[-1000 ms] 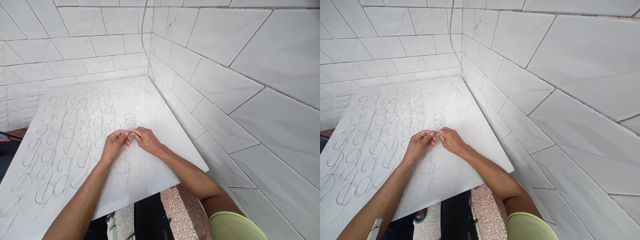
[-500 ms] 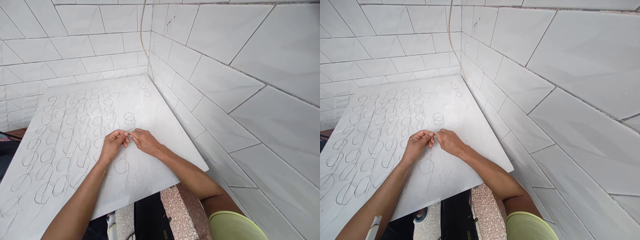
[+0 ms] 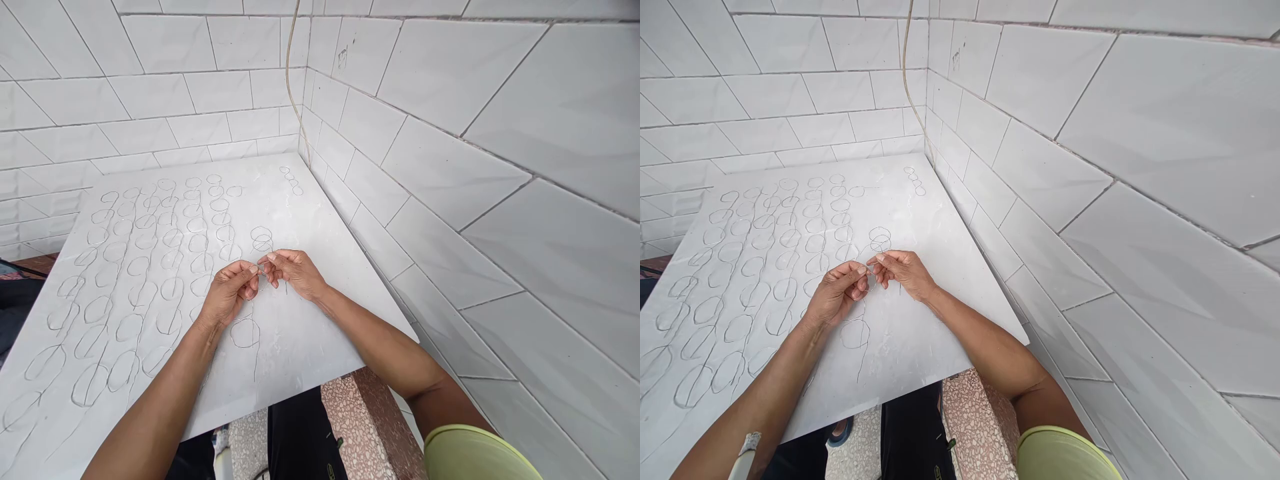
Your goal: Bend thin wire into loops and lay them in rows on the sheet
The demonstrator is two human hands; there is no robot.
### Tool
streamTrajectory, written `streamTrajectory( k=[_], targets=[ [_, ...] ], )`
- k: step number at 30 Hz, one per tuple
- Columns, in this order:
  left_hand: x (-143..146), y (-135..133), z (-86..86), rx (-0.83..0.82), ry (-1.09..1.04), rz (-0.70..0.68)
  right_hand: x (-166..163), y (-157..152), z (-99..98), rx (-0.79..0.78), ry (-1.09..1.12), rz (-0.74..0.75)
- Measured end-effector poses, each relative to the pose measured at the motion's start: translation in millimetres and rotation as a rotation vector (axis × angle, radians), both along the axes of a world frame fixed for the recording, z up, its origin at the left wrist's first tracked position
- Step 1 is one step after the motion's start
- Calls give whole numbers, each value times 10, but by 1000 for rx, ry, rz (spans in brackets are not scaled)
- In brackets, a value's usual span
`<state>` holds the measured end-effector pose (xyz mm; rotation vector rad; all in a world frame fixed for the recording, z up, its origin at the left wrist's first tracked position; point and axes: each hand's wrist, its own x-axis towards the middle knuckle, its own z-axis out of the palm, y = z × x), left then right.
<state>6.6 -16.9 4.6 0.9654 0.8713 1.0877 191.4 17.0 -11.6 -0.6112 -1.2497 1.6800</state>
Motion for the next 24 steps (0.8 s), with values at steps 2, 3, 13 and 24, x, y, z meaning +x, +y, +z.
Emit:
streamTrajectory(
  k=[2,3,13,24],
  targets=[
    [-1,-10,7,-14,-12,-16,7,-7,1,42,1,-1],
    [-3,-13,10,-20,-15,-25,15,-8,5,67,-3,3],
    [-11,-48,84,-43,46,-105,101,23,29,131,-82,60],
    [11,-78,76,-86,44,-258,177,58,18,129,-72,187]
  ],
)
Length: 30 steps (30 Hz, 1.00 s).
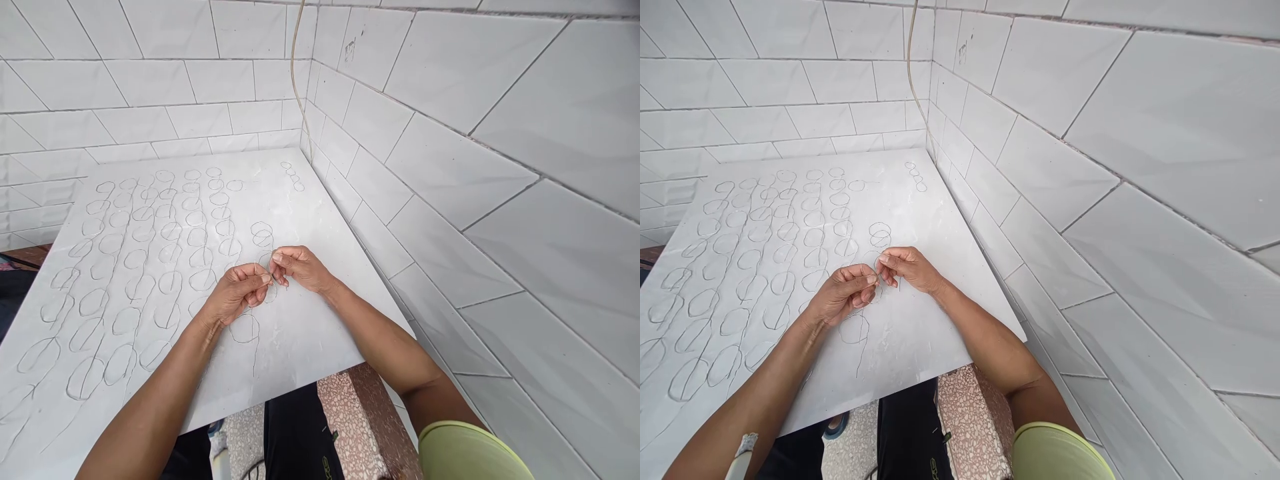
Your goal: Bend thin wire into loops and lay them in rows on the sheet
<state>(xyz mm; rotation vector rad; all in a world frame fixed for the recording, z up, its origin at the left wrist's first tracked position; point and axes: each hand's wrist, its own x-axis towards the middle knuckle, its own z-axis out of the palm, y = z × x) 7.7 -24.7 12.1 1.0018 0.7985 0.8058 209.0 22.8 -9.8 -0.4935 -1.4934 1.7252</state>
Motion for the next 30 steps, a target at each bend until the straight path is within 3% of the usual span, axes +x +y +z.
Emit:
streamTrajectory(
  k=[18,30],
  targets=[
    [18,-10,-37,92,148,-77,17,-7,27,47,-155,-36],
    [17,17,-39,117,146,-12,45,32,60,12,-69,-217]
  ],
)
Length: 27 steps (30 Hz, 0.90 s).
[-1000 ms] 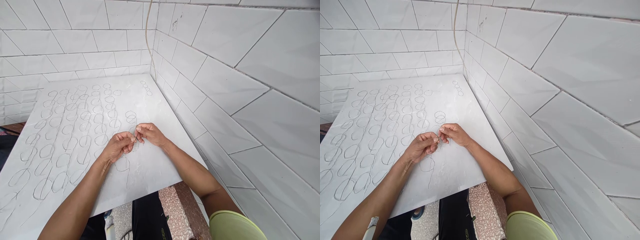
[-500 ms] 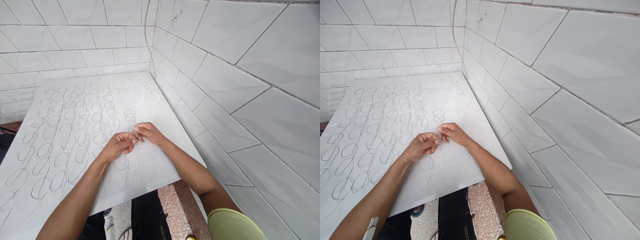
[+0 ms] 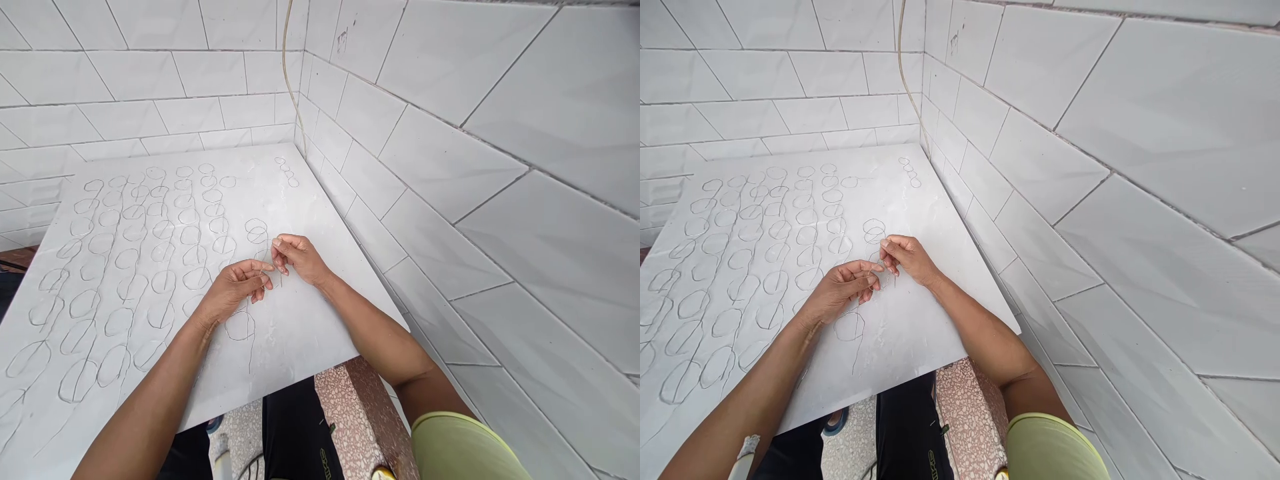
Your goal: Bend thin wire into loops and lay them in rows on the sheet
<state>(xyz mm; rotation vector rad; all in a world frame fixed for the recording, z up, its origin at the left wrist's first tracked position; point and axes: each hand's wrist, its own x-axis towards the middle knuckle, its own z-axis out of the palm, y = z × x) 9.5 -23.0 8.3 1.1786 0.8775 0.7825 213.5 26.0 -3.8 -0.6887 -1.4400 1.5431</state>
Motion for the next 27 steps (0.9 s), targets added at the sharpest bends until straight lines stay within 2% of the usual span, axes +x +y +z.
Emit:
streamTrajectory(
  k=[6,14,21,27],
  targets=[
    [35,-5,11,72,62,141,4,30,-3,5,14,-73],
    [73,-39,-57,250,312,320,-26,33,-53,18,-130,-169],
    [24,-55,-107,408,387,291,-26,18,-60,36,-242,-208],
    [-9,-46,-104,529,477,215,13,20,-67,123,-324,-214]
  ],
)
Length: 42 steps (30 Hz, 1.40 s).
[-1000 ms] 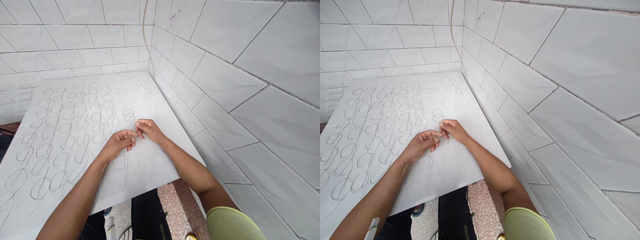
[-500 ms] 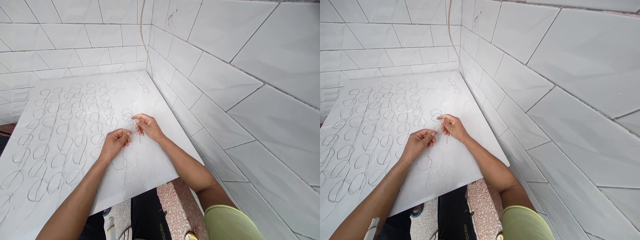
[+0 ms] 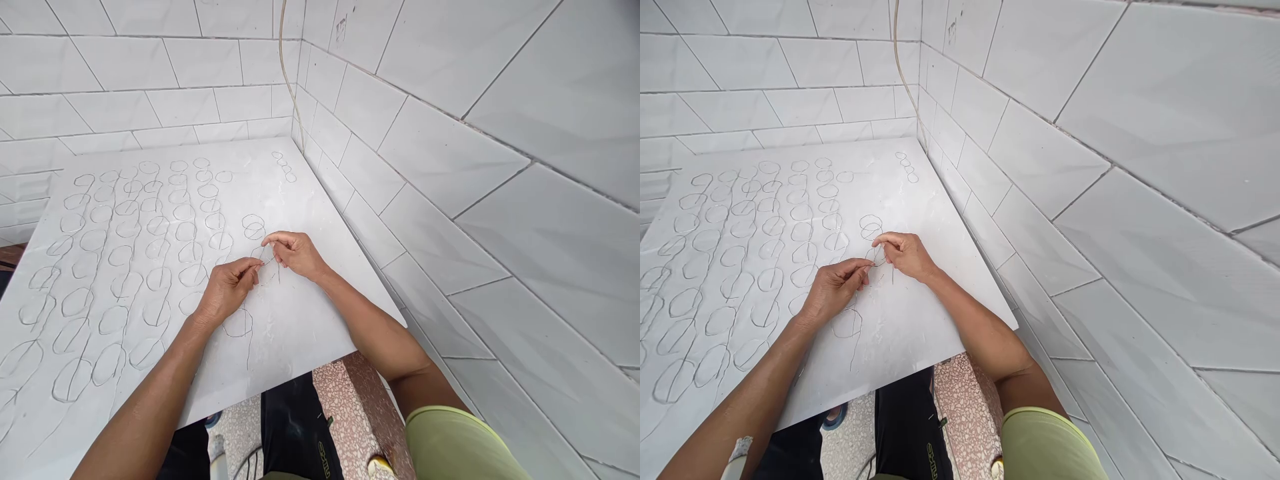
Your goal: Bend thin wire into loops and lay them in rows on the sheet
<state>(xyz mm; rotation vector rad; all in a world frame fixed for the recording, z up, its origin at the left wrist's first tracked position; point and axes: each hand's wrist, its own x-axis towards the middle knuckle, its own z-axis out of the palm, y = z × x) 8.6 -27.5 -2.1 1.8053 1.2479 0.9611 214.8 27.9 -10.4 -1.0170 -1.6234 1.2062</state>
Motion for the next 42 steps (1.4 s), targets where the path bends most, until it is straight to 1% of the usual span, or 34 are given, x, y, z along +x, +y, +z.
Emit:
streamTrajectory(
  k=[4,6,10,14,15,16,18,21,23,25,27,29,33,35,37,39,42],
  targets=[
    [9,-6,4,53,57,-29,41,-4,24,30,-55,35],
    [23,-14,-1,61,78,-21,53,-3,39,23,-50,48],
    [58,-26,-21,51,64,83,42,17,56,-24,4,58],
    [72,-22,-22,67,5,223,13,37,64,-86,103,-5],
    [72,-20,-18,67,-14,255,6,34,68,-105,119,-1],
    [70,-19,-13,62,-34,284,-1,25,72,-129,123,26],
    [69,-18,-3,47,-62,331,-24,-9,82,-175,92,129],
    [74,-20,4,35,-66,395,-91,-91,84,-191,23,253],
    [81,-20,-2,30,-58,419,-153,-149,71,-184,7,256],
    [87,-18,-16,27,-53,410,-212,-196,46,-179,-14,206],
    [90,-13,-40,33,-41,375,-253,-227,15,-134,-67,143],
    [90,-6,-71,45,-19,328,-267,-241,-18,-40,-134,108],
    [88,4,-130,46,10,234,-242,-239,-71,177,-264,120],
    [88,7,-144,39,-2,207,-227,-232,-84,215,-289,130],
    [92,9,-143,26,-25,189,-220,-223,-85,144,-265,138],
    [102,11,-130,6,-66,183,-219,-210,-73,7,-210,138],
    [121,10,-97,-28,-159,221,-216,-184,-33,-158,-112,132]
  ],
)
